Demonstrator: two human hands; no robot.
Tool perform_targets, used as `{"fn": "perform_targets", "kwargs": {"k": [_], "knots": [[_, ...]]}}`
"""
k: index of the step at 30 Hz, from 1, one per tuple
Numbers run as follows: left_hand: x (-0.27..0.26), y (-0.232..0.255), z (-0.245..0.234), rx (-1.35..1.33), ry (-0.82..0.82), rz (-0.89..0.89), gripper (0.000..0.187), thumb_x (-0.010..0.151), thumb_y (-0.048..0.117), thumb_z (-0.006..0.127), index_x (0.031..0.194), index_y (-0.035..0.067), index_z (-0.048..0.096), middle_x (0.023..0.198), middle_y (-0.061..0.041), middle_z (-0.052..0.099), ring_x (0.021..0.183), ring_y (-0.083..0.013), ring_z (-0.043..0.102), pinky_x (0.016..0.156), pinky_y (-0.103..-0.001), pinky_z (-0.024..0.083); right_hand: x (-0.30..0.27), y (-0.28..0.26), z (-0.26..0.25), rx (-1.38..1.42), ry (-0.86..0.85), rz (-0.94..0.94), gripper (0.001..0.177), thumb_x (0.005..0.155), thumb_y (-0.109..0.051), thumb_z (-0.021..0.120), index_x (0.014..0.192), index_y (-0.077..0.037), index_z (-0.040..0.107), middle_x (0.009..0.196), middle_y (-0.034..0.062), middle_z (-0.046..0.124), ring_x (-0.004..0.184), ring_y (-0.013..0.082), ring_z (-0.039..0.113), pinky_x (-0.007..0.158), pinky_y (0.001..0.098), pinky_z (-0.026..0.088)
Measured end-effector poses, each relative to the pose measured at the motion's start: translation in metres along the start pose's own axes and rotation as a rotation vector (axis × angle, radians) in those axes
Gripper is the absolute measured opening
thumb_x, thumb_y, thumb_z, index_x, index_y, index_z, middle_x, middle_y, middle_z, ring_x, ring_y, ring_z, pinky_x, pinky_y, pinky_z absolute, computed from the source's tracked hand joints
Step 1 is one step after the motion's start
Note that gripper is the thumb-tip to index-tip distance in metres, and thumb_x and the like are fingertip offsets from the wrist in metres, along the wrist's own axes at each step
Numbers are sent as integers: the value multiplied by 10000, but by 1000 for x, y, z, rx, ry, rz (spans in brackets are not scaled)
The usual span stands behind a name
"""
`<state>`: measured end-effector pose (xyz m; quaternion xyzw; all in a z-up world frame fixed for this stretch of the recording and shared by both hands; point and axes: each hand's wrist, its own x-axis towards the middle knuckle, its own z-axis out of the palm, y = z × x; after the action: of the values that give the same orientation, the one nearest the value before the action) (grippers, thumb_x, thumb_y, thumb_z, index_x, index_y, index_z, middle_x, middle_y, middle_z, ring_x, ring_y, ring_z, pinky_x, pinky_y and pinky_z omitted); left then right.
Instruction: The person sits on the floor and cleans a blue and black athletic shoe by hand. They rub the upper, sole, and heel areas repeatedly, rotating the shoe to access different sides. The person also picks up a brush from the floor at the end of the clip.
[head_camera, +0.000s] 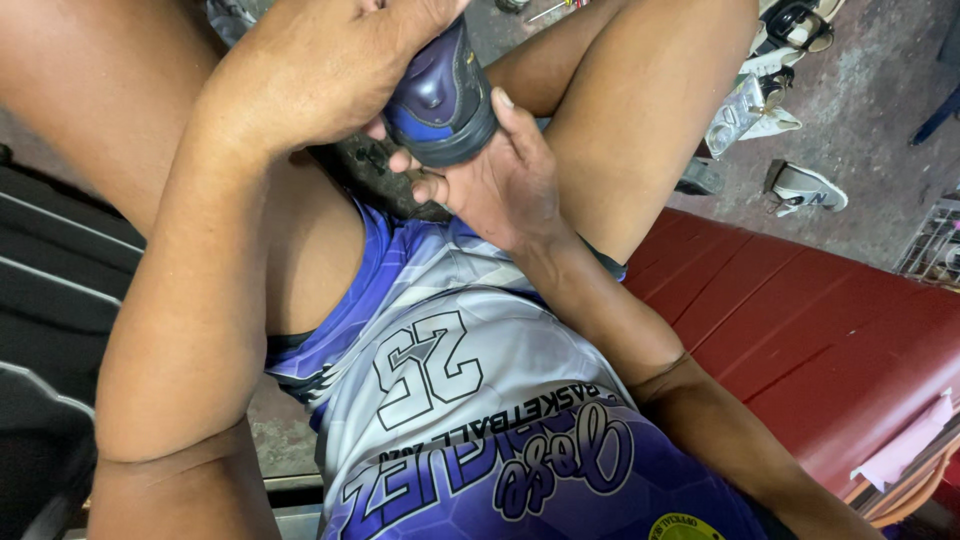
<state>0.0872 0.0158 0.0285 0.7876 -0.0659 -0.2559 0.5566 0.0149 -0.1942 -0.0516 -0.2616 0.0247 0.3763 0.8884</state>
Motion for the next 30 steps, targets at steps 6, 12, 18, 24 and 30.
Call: {"fn": "perform_targets", "kwargs": {"k": [6, 12, 18, 24, 30], "knots": [[9, -17, -2, 83, -80, 161, 404, 1027, 416, 422, 1107, 82, 635, 765, -24, 643, 496, -118, 645, 399, -281, 490, -3, 14, -15, 69, 104, -12, 645, 1133, -513, 387, 1530, -8, 445, 1405, 193, 579, 1190, 289, 642, 1008, 380, 539], [24, -28, 13, -90, 9, -114, 473, 1045, 472, 525, 924, 45, 688, 641, -25, 607, 461, -121, 545, 403, -310, 446, -2, 22, -15, 61, 140, -49, 595, 1130, -501, 444, 1502, -39, 483, 1336, 159, 608, 1121, 273, 640, 1003, 377, 540], [29, -40, 22, -149, -10, -83, 462, 1068, 460, 501, 899, 64, 670, 634, 2, 591, 455, -97, 515, 401, -290, 444, -1, 23, -12, 17, 150, -50, 576, 1135, -509, 421, 1452, -35, 499, 1325, 145, 609, 1038, 228, 617, 885, 318, 523], [39, -50, 30, -192, -49, -175, 496, 1065, 460, 486, 832, 55, 652, 590, -5, 591, 435, -111, 494, 374, -290, 430, 2, 19, -12, -46, 132, -25, 602, 1127, -527, 412, 1442, -21, 497, 1299, 160, 598, 962, 187, 601, 815, 282, 517], [49, -63, 35, -159, -59, -164, 454, 1068, 422, 455, 867, 67, 654, 626, -11, 604, 436, -107, 510, 354, -282, 448, 2, 22, -18, 58, 154, -17, 623, 1110, -510, 425, 1514, -38, 466, 1331, 184, 587, 956, 197, 610, 827, 287, 526]]}}
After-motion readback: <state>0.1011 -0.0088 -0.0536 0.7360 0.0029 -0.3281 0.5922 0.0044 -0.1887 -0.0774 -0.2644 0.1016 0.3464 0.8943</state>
